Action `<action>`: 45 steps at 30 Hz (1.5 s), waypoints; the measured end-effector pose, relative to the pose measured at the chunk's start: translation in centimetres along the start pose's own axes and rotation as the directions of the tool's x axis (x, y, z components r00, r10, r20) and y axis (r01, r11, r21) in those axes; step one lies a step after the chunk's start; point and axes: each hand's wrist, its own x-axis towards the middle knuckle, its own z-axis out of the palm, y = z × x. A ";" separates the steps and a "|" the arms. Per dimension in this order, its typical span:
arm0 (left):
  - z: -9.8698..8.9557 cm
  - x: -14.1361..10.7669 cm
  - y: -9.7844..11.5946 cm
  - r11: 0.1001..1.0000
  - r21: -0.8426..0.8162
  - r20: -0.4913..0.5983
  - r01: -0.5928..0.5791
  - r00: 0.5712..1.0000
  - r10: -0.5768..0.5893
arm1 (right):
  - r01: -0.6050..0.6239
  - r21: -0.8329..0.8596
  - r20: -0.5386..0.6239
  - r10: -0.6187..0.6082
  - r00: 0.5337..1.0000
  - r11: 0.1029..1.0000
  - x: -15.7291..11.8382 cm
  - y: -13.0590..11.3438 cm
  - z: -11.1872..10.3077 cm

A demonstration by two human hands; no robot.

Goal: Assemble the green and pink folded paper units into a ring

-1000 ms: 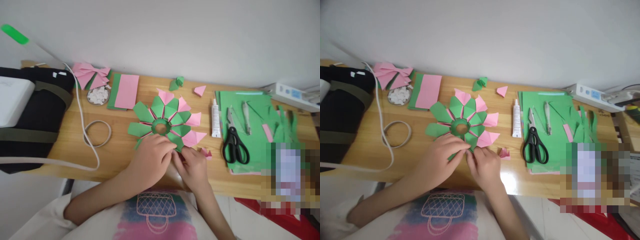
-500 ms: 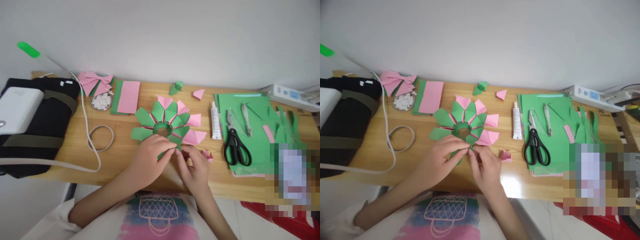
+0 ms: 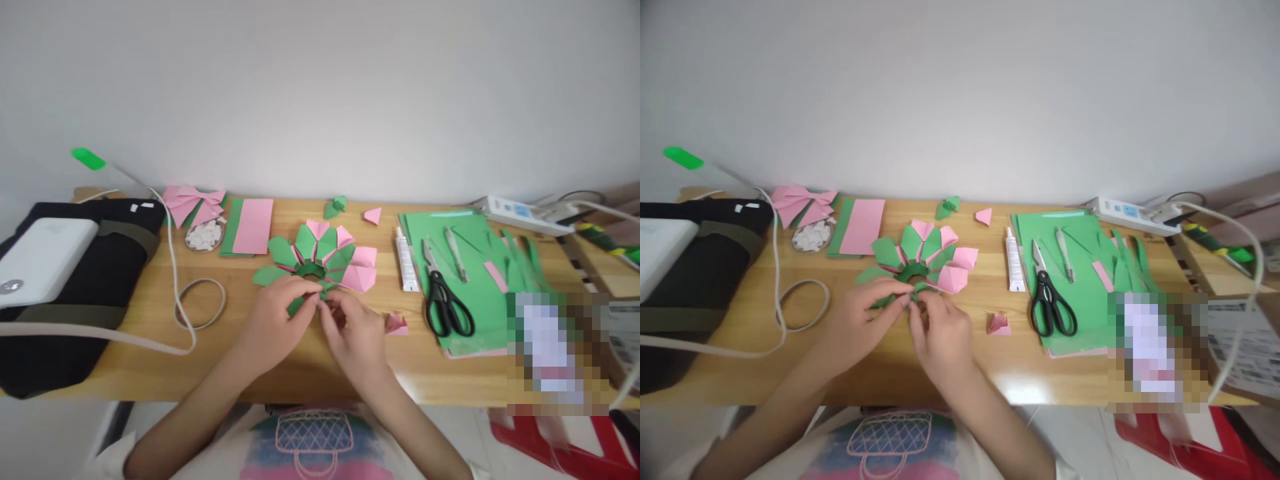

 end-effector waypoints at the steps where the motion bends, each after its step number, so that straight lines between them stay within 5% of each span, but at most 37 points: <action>1: -0.2 -0.1 -0.3 0.999 0.026 -0.017 -0.026 1.000 0.026 | 0.000 0.025 0.029 -0.001 1.000 1.000 0.0 -0.1 0.1; 9: -0.7 -1.2 -2.3 0.985 0.168 -0.063 -0.030 0.997 0.041 | 0.084 0.092 0.188 -0.100 0.977 0.992 -1.3 -0.8 1.1; 16: -1.9 -3.3 -3.1 0.986 0.142 -0.057 -0.084 0.994 0.093 | 0.196 0.010 0.042 -0.197 0.980 0.980 -2.3 -2.3 -2.2; 18: -2.3 -3.8 -3.6 0.984 0.145 -0.045 -0.104 0.993 0.111 | 0.250 -0.066 0.115 -0.241 0.964 0.966 -1.3 -3.1 -2.9; 21: -2.5 -4.1 -4.3 0.980 0.150 -0.026 -0.131 0.990 0.137 | 0.215 -0.166 0.434 -0.125 0.892 0.962 0.9 -4.1 -2.5; 24: -2.2 -4.2 -4.7 0.976 0.158 -0.024 -0.147 0.988 0.153 | 0.151 -0.175 0.564 -0.026 0.825 0.973 3.3 -4.5 -1.1; 32: -0.5 -4.3 -4.3 0.972 0.235 -0.165 -0.031 0.984 0.071 | -0.205 -0.166 0.721 0.261 0.642 0.964 7.4 -4.2 0.3; 38: 0.0 -4.4 -3.8 0.959 0.273 -0.247 0.081 0.969 -0.011 | -0.433 -0.102 0.784 0.340 0.519 0.896 9.0 -3.3 1.2; 41: -0.2 -3.8 -4.2 0.958 0.288 -0.221 0.020 0.974 0.046 | -0.519 -0.064 0.817 0.343 0.463 0.852 9.4 -2.3 1.2; 45: -0.8 -2.1 -4.7 0.961 0.195 -0.055 -0.197 0.976 0.212 | -0.598 -0.023 0.860 0.321 0.397 0.801 8.9 -0.7 0.0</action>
